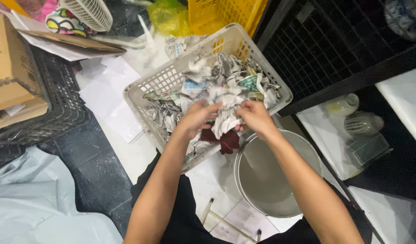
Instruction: The person sits on the floor and wraps small ceramic items, such as bowls and cups, with newspaper. They pick up each item, wrap it in paper, and place it into a white plastic basket.
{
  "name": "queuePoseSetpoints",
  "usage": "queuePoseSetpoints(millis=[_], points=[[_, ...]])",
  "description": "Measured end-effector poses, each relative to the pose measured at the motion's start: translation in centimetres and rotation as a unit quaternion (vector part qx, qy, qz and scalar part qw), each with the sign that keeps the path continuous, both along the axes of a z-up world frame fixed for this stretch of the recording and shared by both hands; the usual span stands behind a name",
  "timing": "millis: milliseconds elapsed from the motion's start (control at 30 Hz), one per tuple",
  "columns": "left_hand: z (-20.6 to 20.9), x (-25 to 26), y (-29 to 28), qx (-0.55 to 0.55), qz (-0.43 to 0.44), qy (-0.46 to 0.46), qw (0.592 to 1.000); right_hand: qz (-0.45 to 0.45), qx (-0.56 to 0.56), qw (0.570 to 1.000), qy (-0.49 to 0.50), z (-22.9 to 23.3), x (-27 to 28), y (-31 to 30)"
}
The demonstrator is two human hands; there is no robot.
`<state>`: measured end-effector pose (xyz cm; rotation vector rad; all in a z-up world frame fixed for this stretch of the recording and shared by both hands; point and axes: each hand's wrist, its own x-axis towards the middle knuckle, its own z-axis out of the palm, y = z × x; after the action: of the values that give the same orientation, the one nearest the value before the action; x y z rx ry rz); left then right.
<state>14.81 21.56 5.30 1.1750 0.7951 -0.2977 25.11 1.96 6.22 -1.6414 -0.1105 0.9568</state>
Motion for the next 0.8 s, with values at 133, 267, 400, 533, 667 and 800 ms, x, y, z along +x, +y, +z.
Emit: queuePoseSetpoints(millis=[133, 267, 400, 533, 667, 800], points=[[1.2, -0.3, -1.1, 0.007, -0.041, -0.028, 0.999, -0.007, 0.016, 1.000, -0.002, 0.0, -0.9, -1.4], [1.6, -0.3, -1.0, -0.016, -0.033, -0.091, 0.995, -0.003, 0.005, 1.000, -0.004, 0.1, -1.6, -1.9], [1.4, -0.3, -1.5, -0.054, 0.017, -0.152, 0.987, -0.032, 0.012, 0.999, 0.003, 0.6, -3.0, -3.6], [1.5, -0.7, -2.7, -0.152, 0.056, -0.215, 0.963, -0.026, 0.023, 0.999, -0.022, 0.8, -4.5, -6.4], [1.2, -1.2, -4.6, -0.191, 0.085, -0.290, 0.934, -0.004, 0.017, 0.992, -0.125, 0.5, -6.8, -10.9], [0.9, -2.1, -7.7, -0.148, 0.066, -0.239, 0.957, 0.019, -0.026, 0.985, -0.167, 1.3, -10.0, -15.9]])
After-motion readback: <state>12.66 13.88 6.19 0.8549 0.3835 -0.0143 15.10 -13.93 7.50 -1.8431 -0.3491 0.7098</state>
